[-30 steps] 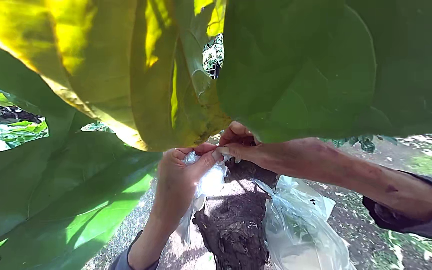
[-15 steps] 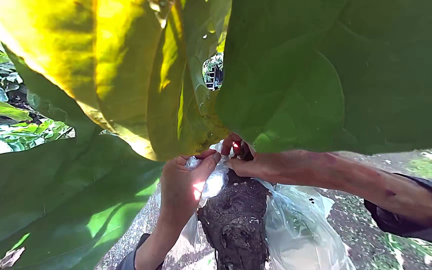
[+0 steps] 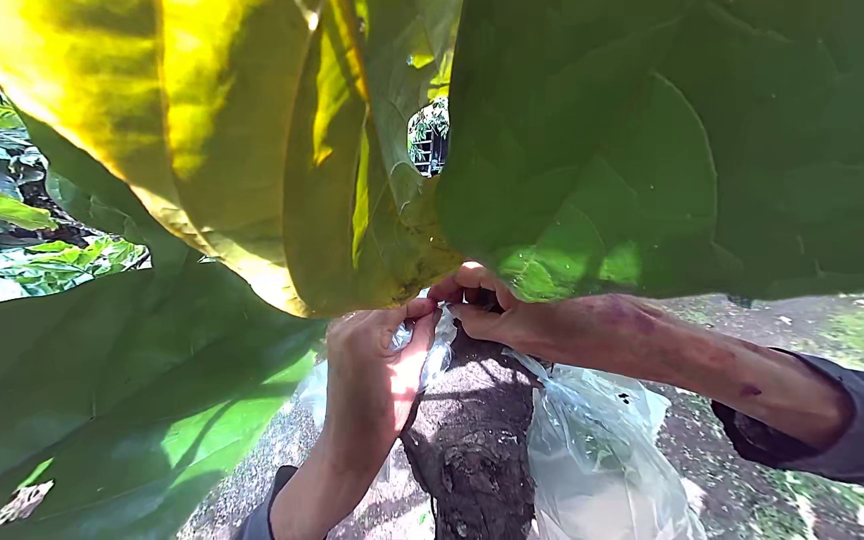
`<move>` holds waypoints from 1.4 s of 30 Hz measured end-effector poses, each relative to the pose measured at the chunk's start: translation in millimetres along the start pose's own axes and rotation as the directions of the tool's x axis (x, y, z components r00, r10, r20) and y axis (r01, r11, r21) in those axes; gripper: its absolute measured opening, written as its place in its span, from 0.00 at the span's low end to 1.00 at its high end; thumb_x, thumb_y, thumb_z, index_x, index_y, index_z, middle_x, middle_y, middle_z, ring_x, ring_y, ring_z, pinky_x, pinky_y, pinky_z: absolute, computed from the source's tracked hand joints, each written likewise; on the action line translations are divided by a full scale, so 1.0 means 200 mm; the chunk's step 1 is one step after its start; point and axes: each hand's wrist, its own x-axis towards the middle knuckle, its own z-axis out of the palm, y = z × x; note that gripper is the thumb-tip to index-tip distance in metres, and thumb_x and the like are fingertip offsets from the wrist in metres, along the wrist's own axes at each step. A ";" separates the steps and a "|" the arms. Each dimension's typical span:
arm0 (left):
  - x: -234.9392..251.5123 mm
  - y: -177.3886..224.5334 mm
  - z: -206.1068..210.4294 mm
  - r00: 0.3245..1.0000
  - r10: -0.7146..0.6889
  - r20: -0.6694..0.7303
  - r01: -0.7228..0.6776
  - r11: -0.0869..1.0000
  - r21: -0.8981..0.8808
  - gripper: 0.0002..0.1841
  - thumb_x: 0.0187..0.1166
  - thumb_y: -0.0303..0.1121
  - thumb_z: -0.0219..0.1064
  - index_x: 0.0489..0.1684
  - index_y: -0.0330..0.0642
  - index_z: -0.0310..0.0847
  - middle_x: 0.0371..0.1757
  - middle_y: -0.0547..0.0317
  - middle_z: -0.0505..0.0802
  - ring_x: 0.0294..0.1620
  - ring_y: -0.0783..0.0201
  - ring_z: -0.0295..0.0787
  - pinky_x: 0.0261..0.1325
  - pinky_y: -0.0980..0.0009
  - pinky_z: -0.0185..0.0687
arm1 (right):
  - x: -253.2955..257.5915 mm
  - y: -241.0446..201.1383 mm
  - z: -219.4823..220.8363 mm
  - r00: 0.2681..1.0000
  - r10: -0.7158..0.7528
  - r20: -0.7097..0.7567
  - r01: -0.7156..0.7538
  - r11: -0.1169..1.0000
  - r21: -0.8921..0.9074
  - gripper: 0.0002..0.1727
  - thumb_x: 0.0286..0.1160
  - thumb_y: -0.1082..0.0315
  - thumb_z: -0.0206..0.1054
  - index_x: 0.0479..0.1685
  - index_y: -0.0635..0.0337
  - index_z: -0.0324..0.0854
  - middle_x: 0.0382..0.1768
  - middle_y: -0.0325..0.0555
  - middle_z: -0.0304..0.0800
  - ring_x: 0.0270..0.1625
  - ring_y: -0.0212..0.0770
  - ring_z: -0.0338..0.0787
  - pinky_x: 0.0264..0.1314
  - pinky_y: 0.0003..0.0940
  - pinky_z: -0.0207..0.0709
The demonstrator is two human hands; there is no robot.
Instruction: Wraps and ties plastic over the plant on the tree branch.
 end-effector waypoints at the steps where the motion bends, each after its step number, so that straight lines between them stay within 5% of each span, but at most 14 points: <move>1: 0.00 0.00 0.00 1.000 0.011 0.022 -0.011 1.000 0.014 0.04 0.77 0.35 0.74 0.40 0.50 0.95 0.39 0.73 0.96 0.41 0.80 0.91 0.47 0.78 0.88 | 0.00 -0.02 -0.01 1.000 0.013 0.007 -0.013 1.000 -0.003 0.10 0.79 0.62 0.65 0.51 0.48 0.90 0.36 0.28 0.89 0.39 0.23 0.85 0.44 0.25 0.80; 8: 0.07 -0.03 -0.05 0.955 -0.078 0.286 0.131 0.976 -0.174 0.07 0.82 0.37 0.68 0.46 0.48 0.92 0.44 0.72 0.95 0.48 0.79 0.91 0.55 0.78 0.87 | -0.02 -0.01 0.01 0.995 0.041 -0.094 -0.045 0.998 -0.038 0.06 0.80 0.58 0.65 0.43 0.44 0.87 0.34 0.25 0.86 0.38 0.21 0.83 0.42 0.24 0.78; 12: 0.12 -0.04 -0.10 0.835 -0.247 0.492 0.480 0.763 -0.433 0.09 0.79 0.34 0.71 0.47 0.41 0.93 0.44 0.59 0.94 0.47 0.67 0.90 0.54 0.70 0.87 | -0.03 0.00 0.03 0.985 -0.026 -0.169 0.017 0.998 -0.058 0.06 0.80 0.60 0.66 0.46 0.45 0.88 0.36 0.26 0.87 0.38 0.22 0.84 0.42 0.24 0.80; 15: 0.14 -0.04 -0.10 0.781 -0.299 0.549 0.587 0.651 -0.481 0.08 0.77 0.32 0.73 0.46 0.39 0.92 0.42 0.56 0.94 0.43 0.66 0.90 0.52 0.71 0.87 | -0.04 0.01 0.03 0.972 -0.062 -0.225 0.053 0.998 -0.043 0.07 0.81 0.61 0.66 0.49 0.47 0.88 0.39 0.28 0.89 0.41 0.23 0.85 0.45 0.24 0.81; 21: 0.15 -0.04 -0.10 0.788 -0.316 0.529 0.586 0.649 -0.485 0.07 0.76 0.31 0.74 0.43 0.38 0.93 0.40 0.53 0.94 0.42 0.65 0.91 0.51 0.71 0.88 | -0.03 0.05 0.01 0.989 -0.043 -0.142 0.047 0.998 0.028 0.12 0.80 0.49 0.70 0.50 0.44 0.85 0.38 0.24 0.87 0.39 0.21 0.84 0.45 0.24 0.81; 27: 0.15 -0.05 -0.12 0.783 -0.301 0.544 0.583 0.660 -0.474 0.06 0.75 0.29 0.75 0.44 0.39 0.94 0.42 0.54 0.96 0.45 0.64 0.92 0.53 0.70 0.89 | -0.01 0.04 0.04 0.990 0.006 -0.139 0.001 0.999 0.051 0.05 0.77 0.60 0.72 0.48 0.42 0.89 0.39 0.24 0.90 0.42 0.24 0.87 0.50 0.30 0.83; 42: 0.12 -0.13 -0.09 0.891 -0.139 0.432 0.344 0.827 -0.445 0.05 0.77 0.30 0.73 0.40 0.39 0.93 0.37 0.56 0.95 0.40 0.64 0.92 0.50 0.69 0.91 | -0.03 0.06 -0.06 0.998 -0.067 -0.012 0.068 0.992 0.103 0.04 0.80 0.62 0.70 0.48 0.45 0.84 0.38 0.26 0.86 0.43 0.22 0.85 0.48 0.20 0.82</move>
